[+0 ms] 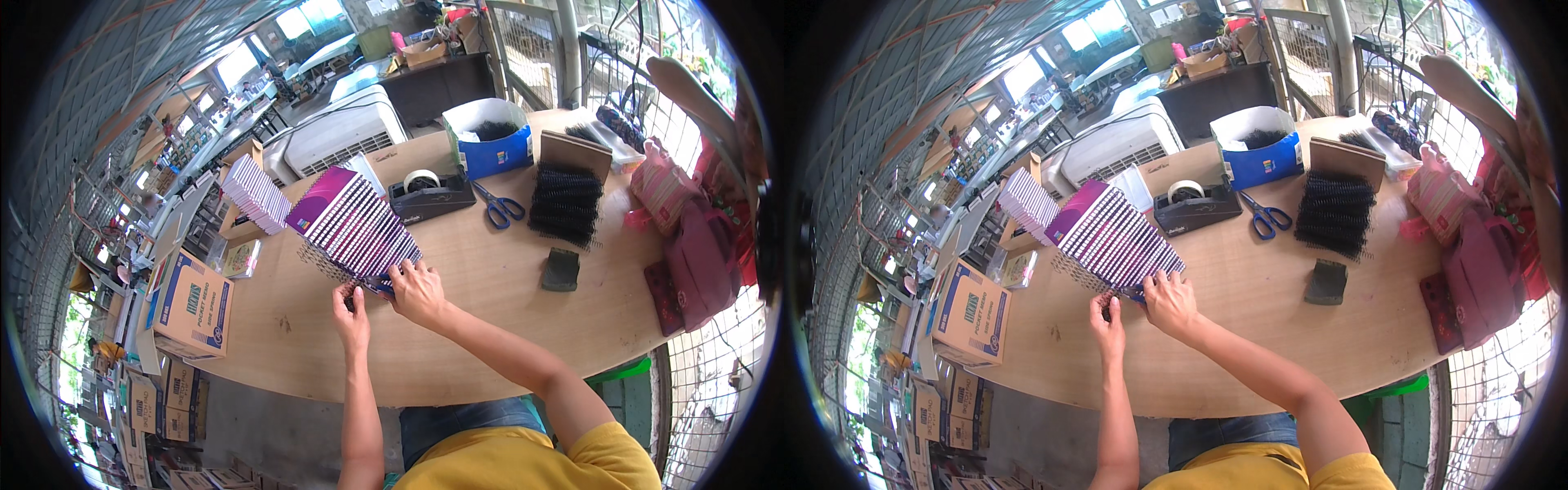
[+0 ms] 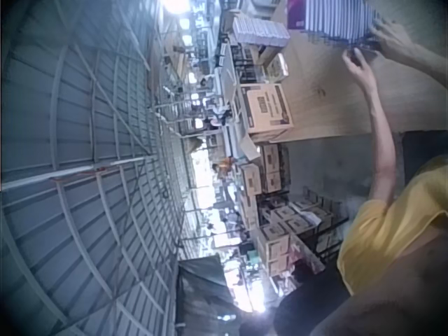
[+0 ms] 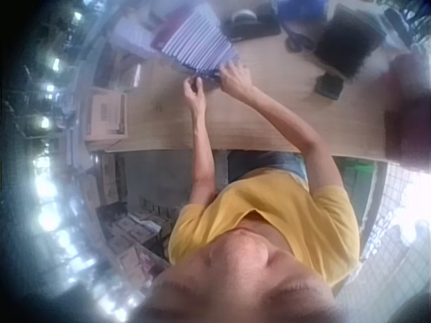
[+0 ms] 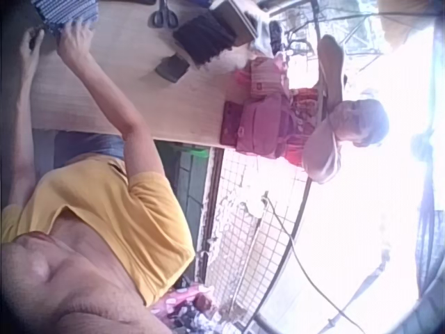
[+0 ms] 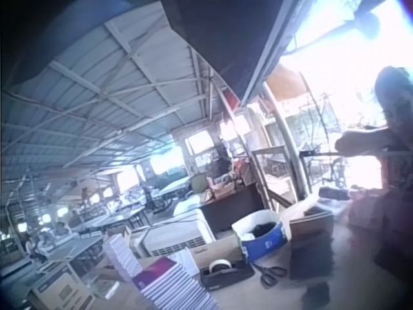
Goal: The person organizes a stack of notebooks by hand and then uses a pair of blue-handled pliers to trim a black wire spiral binding.
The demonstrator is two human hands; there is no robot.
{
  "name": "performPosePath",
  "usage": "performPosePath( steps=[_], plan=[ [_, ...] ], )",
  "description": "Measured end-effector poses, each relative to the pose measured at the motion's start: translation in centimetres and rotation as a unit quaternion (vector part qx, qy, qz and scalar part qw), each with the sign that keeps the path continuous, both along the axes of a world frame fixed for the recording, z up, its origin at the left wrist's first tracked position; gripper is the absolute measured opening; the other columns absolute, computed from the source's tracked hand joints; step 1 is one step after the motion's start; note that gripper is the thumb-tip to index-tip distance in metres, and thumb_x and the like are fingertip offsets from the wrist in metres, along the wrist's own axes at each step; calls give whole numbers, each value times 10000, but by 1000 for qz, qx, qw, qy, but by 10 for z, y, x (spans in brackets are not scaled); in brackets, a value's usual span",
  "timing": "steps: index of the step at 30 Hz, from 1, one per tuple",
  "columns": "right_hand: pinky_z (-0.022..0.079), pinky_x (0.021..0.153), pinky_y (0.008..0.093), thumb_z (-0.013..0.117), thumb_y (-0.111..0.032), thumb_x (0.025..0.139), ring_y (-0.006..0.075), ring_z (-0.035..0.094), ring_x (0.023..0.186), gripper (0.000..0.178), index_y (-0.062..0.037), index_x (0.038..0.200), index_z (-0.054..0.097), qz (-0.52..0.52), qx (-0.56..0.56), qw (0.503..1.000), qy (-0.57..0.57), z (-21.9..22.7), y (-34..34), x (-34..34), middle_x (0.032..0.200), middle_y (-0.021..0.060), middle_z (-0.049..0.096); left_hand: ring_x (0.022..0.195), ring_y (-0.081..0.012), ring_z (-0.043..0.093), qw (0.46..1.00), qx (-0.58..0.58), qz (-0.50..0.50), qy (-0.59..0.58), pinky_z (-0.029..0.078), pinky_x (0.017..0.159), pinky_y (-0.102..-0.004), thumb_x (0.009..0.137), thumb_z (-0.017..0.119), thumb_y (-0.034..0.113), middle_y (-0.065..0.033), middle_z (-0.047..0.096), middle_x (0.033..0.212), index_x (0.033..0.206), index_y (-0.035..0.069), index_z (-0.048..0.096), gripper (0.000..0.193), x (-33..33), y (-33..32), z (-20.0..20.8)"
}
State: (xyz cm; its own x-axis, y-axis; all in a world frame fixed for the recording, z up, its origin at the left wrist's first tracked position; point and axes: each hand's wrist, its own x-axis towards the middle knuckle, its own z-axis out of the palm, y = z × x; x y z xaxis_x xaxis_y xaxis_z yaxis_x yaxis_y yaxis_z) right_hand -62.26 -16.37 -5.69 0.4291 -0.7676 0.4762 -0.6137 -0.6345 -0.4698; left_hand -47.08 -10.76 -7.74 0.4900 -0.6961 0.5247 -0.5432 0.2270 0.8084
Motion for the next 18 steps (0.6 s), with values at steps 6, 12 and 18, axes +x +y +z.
performPosePath(
  steps=[6,12,18],
  plan=[
    [514,652,480,721,-326,758,346,625,852,367,-26,908,571,42,74,996,-11,-1,-7,-5,911,181,618,774,-104,554,999,31,8,11,469,731,-260,962,564,167,-49,595,883,1028,-28,547,206,1,2,8],
    [503,704,481,715,-401,771,343,599,925,450,-54,1013,560,-30,-19,999,8,4,-3,-10,958,155,593,738,-92,532,1000,3,10,-14,453,691,-253,960,565,172,-38,595,820,995,-14,552,190,1,3,10],
    [506,670,480,722,-380,756,330,614,893,431,-39,969,568,-10,14,1000,6,5,-9,-1,935,150,606,712,-90,516,1000,0,14,-18,447,675,-248,956,569,168,-33,587,797,980,-7,555,177,1,0,16]
  ],
)
